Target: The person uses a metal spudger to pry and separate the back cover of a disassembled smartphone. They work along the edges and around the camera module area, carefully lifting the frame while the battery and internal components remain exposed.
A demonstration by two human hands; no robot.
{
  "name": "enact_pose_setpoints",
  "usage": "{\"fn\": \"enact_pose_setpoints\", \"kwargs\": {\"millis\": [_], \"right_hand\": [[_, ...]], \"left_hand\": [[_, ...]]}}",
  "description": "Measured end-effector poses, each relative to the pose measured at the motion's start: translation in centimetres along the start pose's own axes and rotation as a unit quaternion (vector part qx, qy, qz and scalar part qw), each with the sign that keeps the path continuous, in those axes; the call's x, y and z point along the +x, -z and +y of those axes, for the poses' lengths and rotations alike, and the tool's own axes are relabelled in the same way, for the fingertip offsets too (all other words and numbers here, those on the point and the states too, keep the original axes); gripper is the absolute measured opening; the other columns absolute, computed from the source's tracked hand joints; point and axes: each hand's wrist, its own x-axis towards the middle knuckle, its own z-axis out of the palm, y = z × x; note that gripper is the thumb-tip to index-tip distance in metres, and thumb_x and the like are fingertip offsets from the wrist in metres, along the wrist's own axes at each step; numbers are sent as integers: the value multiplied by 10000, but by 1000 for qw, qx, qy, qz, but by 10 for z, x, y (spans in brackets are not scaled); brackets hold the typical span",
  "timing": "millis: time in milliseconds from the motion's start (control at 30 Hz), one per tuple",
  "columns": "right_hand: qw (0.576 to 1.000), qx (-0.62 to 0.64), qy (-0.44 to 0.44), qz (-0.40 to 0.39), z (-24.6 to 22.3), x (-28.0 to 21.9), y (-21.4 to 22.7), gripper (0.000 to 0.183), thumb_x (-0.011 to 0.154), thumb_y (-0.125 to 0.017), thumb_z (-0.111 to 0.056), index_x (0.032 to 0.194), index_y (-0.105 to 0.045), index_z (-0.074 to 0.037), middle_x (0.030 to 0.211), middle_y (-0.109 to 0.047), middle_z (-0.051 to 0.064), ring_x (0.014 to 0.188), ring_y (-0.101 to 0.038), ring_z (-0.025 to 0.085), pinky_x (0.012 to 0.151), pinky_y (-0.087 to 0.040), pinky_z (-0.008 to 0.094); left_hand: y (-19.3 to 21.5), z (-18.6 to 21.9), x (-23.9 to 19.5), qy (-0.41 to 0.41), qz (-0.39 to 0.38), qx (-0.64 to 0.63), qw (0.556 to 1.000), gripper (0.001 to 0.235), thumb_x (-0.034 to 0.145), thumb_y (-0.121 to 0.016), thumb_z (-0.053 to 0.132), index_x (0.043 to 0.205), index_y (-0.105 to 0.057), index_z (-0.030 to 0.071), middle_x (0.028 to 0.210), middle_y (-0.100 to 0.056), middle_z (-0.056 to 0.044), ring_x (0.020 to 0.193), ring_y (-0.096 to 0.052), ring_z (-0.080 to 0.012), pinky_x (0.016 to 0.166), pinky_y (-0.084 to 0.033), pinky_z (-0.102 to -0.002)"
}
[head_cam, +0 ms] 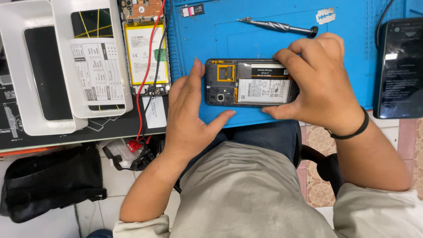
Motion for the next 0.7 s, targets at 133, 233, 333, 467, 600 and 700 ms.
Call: {"fn": "enact_pose_setpoints", "kwargs": {"millis": [133, 233, 333, 467, 600, 700], "right_hand": [[999, 18, -4, 32, -3, -3, -6, 817, 507, -944, -419, 1130, -667, 34, 1057, -584, 159, 994, -510, 371, 950, -379, 506], [998, 37, -16, 40, -5, -9, -11, 824, 538, -943, -446, 1155, -667, 25, 1065, -580, 145, 1007, -498, 358, 970, -376, 490], [998, 45, -29, 40, -6, -15, -17, 839, 594, -952, -488, 1213, -668, 2, 1108, -574, 123, 1057, -491, 344, 1029, -374, 478], [999, 39, -29, 19, -4, -18, -22, 864, 582, -947, -525, 1206, -674, 6, 1109, -583, 126, 1039, -503, 338, 1035, -374, 485], [998, 37, -34, -22, -4, -14, -16, 893, 560, -933, -550, 1213, -681, 5, 1103, -586, 122, 1014, -505, 343, 1009, -364, 486], [998, -3, -29, -60, -6, -8, -9, 914, 507, -910, -563, 1199, -697, -7, 1064, -606, 113, 961, -516, 331, 977, -369, 471]], "left_hand": [[2, -2, 0, 26, -2, -38, 999, 1088, 800, -938, 247, 1614, -263, -13, 1506, -558, -179, 1364, -509, -322, 1134, -442, -400], [2, -4, -2, 47, 3, -72, 996, 1066, 817, -933, 240, 1619, -272, 6, 1522, -560, -170, 1342, -528, -283, 1070, -492, -370], [1, -7, -5, 47, 16, -90, 995, 1049, 835, -930, 237, 1630, -281, 21, 1544, -557, -161, 1366, -537, -255, 1074, -511, -366], [0, -3, -6, 57, 9, -88, 994, 1038, 851, -912, 250, 1630, -276, -3, 1501, -547, -191, 1427, -503, -302, 1145, -505, -381], [0, -2, -2, 5, 14, 8, 1000, 1038, 807, -931, 288, 1584, -316, -19, 1425, -622, -202, 1384, -503, -352, 1163, -420, -433], [-2, -1, -1, 6, 10, 7, 1000, 1045, 819, -924, 306, 1587, -304, -38, 1413, -634, -211, 1358, -522, -351, 1161, -411, -433]]}}
